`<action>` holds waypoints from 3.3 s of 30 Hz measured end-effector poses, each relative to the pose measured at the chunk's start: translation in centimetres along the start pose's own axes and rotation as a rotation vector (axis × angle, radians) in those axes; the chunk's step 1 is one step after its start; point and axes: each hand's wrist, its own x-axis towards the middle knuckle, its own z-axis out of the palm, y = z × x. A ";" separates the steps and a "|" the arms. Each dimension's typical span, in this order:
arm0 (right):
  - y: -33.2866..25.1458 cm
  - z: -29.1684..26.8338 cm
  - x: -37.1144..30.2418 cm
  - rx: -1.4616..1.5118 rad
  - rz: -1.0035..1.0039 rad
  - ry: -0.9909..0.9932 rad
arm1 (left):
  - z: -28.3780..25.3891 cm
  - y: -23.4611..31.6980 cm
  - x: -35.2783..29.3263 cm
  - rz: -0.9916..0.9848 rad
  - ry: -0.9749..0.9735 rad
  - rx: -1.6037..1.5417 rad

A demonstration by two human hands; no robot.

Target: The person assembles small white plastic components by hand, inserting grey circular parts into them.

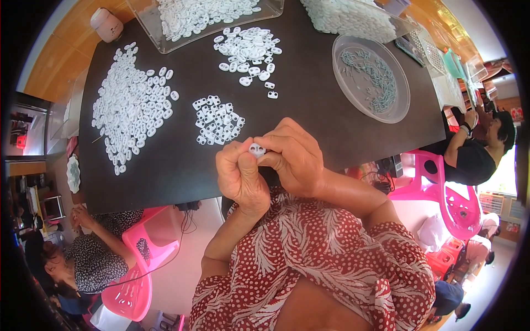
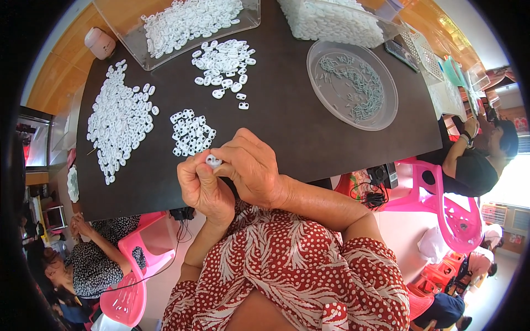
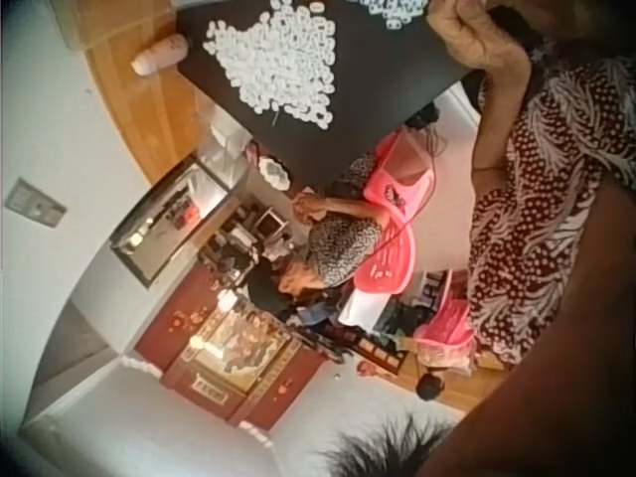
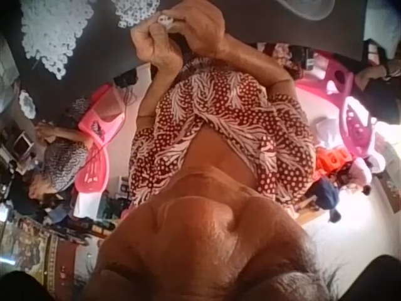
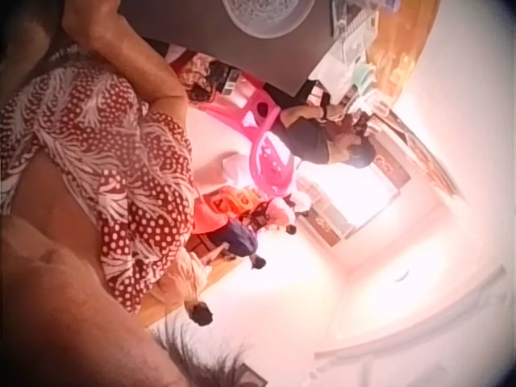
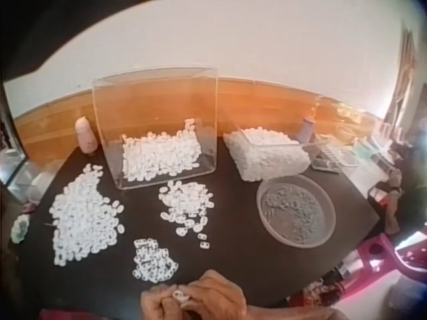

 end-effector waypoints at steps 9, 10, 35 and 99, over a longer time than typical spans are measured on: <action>0.6 0.3 0.5 0.005 0.009 0.007 | 0.2 -0.8 -0.2 -0.078 0.077 0.012; 0.6 0.2 0.8 0.006 0.004 0.007 | 0.3 -0.7 0.0 -0.072 0.086 0.021; 14.8 -17.1 16.4 -1.014 -0.101 0.169 | -0.4 -1.1 5.2 -0.183 -0.385 0.552; 10.5 -0.5 8.1 -0.308 0.261 -0.257 | 0.0 -0.5 7.6 -0.364 -0.534 0.283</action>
